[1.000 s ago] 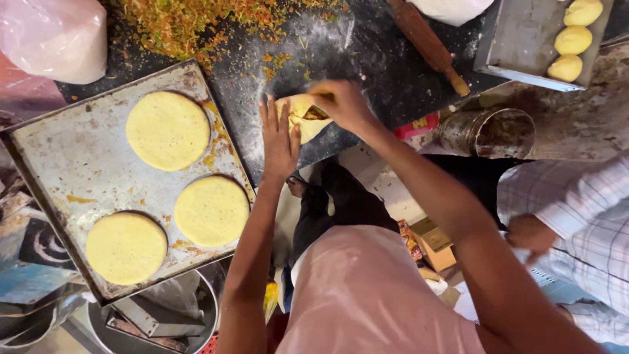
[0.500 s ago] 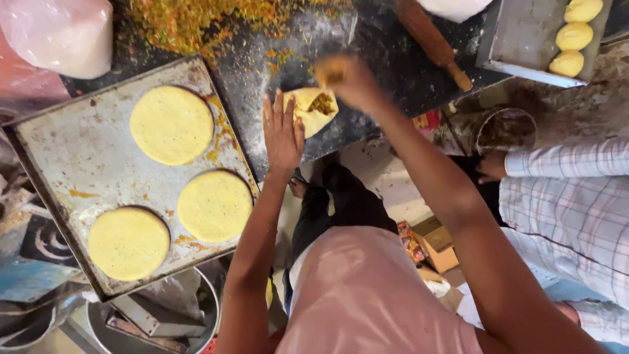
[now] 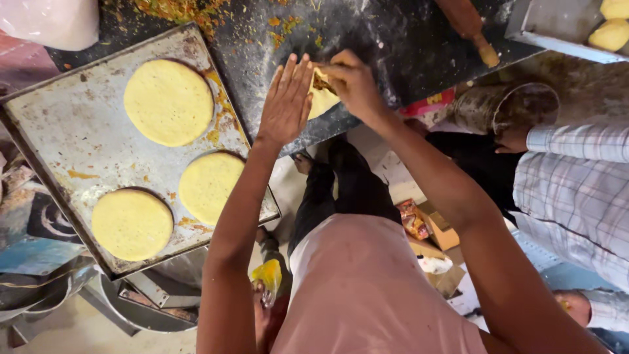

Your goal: The person prepares stuffed flatbreads by placing filling on dough, folding the dough over the filling, rolling it out with a rolling pin, and flattening it by hand.

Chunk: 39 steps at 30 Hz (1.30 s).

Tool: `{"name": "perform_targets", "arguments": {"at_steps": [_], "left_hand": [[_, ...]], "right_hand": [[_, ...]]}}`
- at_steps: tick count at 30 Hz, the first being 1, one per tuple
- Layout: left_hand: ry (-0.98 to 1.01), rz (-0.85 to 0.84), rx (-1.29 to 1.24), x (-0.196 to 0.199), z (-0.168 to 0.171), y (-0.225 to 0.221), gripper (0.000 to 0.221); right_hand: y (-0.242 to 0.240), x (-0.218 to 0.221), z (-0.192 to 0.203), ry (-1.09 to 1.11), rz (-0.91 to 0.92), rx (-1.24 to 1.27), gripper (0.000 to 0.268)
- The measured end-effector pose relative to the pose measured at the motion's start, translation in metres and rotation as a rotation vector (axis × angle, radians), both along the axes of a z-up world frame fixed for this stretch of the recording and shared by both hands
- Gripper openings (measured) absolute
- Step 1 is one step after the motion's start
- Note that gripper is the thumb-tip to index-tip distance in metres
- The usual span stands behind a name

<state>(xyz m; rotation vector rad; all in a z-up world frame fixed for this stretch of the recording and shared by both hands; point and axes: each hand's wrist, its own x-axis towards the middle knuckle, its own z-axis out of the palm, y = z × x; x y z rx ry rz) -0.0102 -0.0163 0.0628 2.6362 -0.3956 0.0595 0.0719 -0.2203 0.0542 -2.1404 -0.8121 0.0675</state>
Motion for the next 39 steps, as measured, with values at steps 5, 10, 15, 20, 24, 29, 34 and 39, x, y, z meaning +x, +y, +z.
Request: {"name": "perform_targets", "arguments": {"at_steps": [5,10,15,20,24,29,34,39], "left_hand": [[0.026,-0.019,-0.058,0.005,0.0,-0.004,0.055],[0.0,-0.015,-0.078,0.007,0.004,-0.002,0.04],[-0.013,-0.032,-0.091,0.005,0.0,-0.002,0.042],[-0.046,-0.045,-0.064,0.006,0.0,0.002,0.056],[-0.036,-0.062,-0.032,0.006,-0.003,0.002,0.044],[-0.123,-0.054,-0.068,0.007,-0.003,0.004,0.041],[-0.104,-0.042,-0.074,0.002,-0.005,0.0,0.041],[-0.081,-0.023,-0.088,0.004,-0.004,0.001,0.047]], "right_hand": [[0.018,-0.034,0.023,-0.311,-0.012,-0.231,0.045],[-0.008,-0.016,0.017,-0.054,-0.089,0.032,0.033],[-0.02,-0.015,0.006,0.077,-0.157,-0.021,0.021],[0.02,-0.044,0.014,-0.199,-0.098,-0.337,0.032],[0.017,-0.053,0.021,-0.247,-0.09,-0.358,0.04],[-0.006,-0.039,0.015,0.023,-0.286,-0.051,0.039],[-0.014,-0.042,0.001,0.221,-0.305,0.052,0.027],[0.001,-0.024,-0.003,0.241,-0.12,0.053,0.029]]}}
